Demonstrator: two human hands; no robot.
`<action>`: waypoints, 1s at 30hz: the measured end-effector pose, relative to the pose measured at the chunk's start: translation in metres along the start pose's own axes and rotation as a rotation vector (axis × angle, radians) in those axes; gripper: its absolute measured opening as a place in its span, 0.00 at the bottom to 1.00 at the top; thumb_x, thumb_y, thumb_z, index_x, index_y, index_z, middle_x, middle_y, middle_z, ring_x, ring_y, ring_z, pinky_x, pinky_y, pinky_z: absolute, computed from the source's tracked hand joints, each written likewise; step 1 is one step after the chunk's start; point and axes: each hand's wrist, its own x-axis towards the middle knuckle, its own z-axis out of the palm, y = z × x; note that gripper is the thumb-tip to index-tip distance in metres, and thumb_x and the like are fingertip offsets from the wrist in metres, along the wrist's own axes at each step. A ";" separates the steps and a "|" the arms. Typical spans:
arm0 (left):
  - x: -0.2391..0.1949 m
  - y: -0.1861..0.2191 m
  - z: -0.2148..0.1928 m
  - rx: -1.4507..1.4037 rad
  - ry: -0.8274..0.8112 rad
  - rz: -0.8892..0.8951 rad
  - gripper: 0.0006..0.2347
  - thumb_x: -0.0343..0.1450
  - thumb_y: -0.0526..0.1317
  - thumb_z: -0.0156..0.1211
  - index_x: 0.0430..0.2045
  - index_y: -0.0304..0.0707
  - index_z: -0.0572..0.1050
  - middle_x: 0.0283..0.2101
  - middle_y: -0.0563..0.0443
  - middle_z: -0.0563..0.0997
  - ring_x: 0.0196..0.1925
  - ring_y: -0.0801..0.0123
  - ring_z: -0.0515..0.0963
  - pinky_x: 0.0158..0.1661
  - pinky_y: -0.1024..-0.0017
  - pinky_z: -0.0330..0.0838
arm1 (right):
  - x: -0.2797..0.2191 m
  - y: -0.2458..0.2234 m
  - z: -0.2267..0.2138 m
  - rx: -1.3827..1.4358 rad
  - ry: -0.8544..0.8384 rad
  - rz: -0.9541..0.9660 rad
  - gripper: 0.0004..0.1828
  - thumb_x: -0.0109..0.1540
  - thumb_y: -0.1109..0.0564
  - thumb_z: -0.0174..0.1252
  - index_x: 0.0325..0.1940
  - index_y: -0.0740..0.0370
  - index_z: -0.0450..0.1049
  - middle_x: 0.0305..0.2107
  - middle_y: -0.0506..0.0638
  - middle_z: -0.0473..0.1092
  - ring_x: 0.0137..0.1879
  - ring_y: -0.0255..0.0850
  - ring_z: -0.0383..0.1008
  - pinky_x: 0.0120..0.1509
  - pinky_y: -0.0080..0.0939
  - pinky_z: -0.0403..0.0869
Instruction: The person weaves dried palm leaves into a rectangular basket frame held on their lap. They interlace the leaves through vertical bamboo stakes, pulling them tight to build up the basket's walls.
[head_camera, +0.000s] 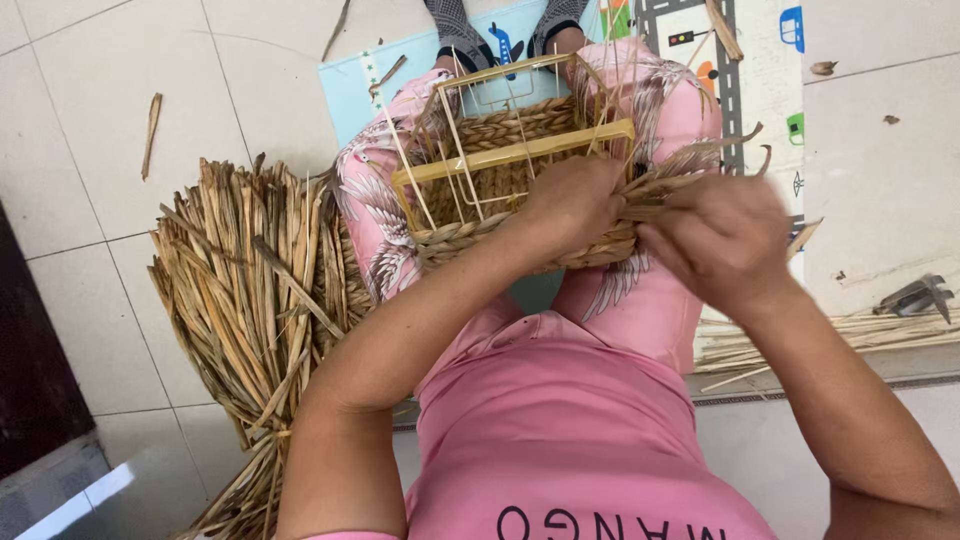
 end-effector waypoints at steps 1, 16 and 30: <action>0.000 0.001 0.000 -0.009 -0.009 -0.011 0.07 0.68 0.41 0.61 0.31 0.37 0.79 0.36 0.39 0.82 0.40 0.47 0.82 0.42 0.51 0.74 | -0.007 -0.002 0.007 0.025 -0.031 0.008 0.13 0.56 0.56 0.72 0.39 0.58 0.76 0.39 0.51 0.75 0.47 0.49 0.75 0.51 0.52 0.71; -0.018 0.005 0.043 0.187 0.325 0.101 0.10 0.63 0.39 0.63 0.34 0.36 0.75 0.36 0.39 0.81 0.33 0.47 0.84 0.32 0.55 0.79 | -0.047 0.029 0.071 1.266 0.031 1.110 0.08 0.68 0.57 0.56 0.48 0.61 0.75 0.40 0.48 0.77 0.46 0.36 0.79 0.50 0.40 0.77; 0.014 0.003 0.041 0.281 0.154 0.026 0.05 0.62 0.35 0.61 0.27 0.39 0.81 0.34 0.40 0.85 0.38 0.52 0.86 0.35 0.57 0.80 | -0.015 0.077 0.092 1.205 -0.181 0.804 0.13 0.70 0.66 0.53 0.60 0.62 0.67 0.46 0.43 0.74 0.50 0.30 0.73 0.54 0.33 0.74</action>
